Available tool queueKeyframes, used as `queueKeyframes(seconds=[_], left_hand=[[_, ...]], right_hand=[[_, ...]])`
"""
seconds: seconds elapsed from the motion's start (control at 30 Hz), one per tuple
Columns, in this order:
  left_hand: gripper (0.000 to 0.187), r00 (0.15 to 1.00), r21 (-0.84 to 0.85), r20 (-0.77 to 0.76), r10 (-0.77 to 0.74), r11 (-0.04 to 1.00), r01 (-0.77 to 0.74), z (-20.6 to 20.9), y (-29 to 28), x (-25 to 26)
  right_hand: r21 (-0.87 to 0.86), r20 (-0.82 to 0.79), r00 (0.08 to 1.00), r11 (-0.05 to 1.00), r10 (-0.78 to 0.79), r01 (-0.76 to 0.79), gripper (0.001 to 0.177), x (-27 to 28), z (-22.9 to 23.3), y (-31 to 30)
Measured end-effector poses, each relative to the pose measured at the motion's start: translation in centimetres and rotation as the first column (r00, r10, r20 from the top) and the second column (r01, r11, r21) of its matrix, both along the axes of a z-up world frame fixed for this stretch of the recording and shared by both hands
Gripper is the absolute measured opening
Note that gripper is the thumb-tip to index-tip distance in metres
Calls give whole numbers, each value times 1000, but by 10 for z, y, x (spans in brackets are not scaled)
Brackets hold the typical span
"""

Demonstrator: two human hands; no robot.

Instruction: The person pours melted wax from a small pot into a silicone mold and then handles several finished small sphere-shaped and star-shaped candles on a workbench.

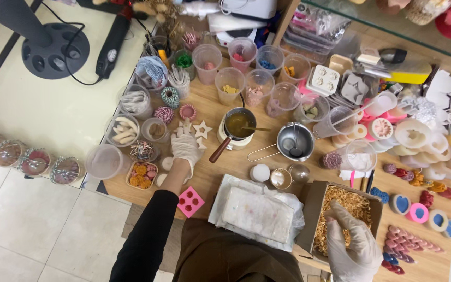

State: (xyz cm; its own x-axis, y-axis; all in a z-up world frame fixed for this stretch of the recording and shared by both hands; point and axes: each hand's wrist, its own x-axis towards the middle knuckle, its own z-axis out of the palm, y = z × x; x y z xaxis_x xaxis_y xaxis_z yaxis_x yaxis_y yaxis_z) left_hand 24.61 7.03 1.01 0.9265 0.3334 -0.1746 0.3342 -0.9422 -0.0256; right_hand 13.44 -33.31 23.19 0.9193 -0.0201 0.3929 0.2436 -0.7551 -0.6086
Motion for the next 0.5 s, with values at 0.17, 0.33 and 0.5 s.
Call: queueKeyframes(seconds=[0.17, 0.33, 0.5], left_hand=[[82, 998, 96, -49, 33, 995, -28, -9, -13, -4], [83, 998, 48, 56, 26, 998, -29, -17, -9, -7], [64, 986, -40, 156, -50, 998, 57, -26, -4, -8]], right_hand=[[-83, -13, 999, 996, 42, -43, 31, 7, 0, -5], [-115, -51, 995, 989, 84, -89, 26, 10, 0, -4], [-91, -59, 993, 990, 105, -110, 35, 9, 6, 1]])
